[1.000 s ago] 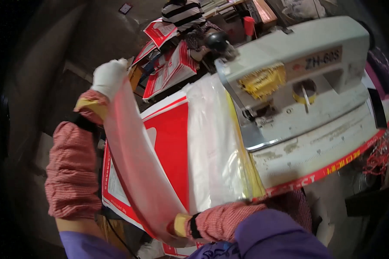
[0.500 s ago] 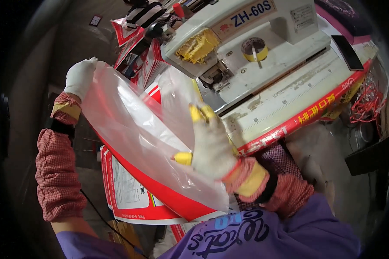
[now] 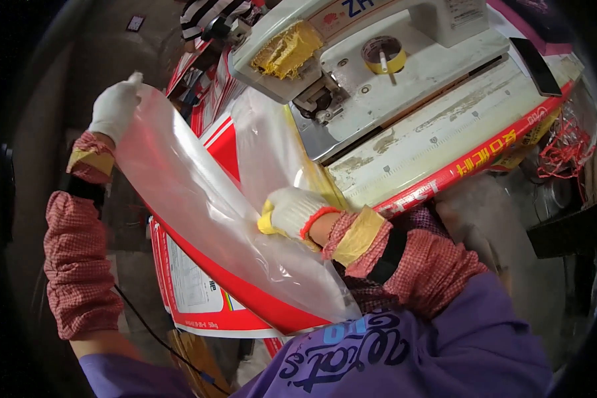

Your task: The recorder is using an industrial sewing machine to seal the tops of large plastic fertilizer sacks.

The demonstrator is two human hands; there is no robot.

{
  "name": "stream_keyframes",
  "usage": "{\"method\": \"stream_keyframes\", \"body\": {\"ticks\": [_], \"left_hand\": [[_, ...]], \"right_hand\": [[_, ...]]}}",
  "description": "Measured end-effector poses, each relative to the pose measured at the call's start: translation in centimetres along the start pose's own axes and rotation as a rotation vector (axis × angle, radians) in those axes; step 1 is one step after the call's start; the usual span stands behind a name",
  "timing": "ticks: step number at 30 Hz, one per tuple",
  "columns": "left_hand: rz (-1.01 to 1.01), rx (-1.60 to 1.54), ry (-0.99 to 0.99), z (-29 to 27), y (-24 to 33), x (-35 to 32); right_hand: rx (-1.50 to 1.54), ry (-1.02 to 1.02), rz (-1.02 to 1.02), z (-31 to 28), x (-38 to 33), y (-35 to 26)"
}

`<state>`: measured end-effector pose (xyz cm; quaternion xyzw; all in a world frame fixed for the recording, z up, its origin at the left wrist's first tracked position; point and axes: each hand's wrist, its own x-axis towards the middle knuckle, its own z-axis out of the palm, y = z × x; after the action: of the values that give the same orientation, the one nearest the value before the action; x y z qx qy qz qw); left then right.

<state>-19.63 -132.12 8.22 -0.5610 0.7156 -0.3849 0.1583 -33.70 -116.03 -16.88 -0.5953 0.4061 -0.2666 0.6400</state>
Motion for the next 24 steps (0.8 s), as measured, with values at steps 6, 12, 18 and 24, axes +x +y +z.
{"method": "stream_keyframes", "body": {"ticks": [6,12,18,24], "left_hand": [[-0.226,-0.169,-0.182,0.3,-6.1,2.5],[-0.334,-0.391,-0.171,6.2,-5.3,7.1],[-0.079,-0.221,0.264,15.0,15.1,3.0],[0.469,-0.498,0.704,15.2,23.0,-1.3]], "right_hand": [[-0.371,0.104,-0.230,1.6,1.4,-4.1],[-0.077,0.185,-0.252,4.3,0.8,-4.2],[-0.237,0.173,-0.244,2.3,-2.7,-4.1],[0.243,0.201,0.309,-4.0,-14.7,9.6]]}}
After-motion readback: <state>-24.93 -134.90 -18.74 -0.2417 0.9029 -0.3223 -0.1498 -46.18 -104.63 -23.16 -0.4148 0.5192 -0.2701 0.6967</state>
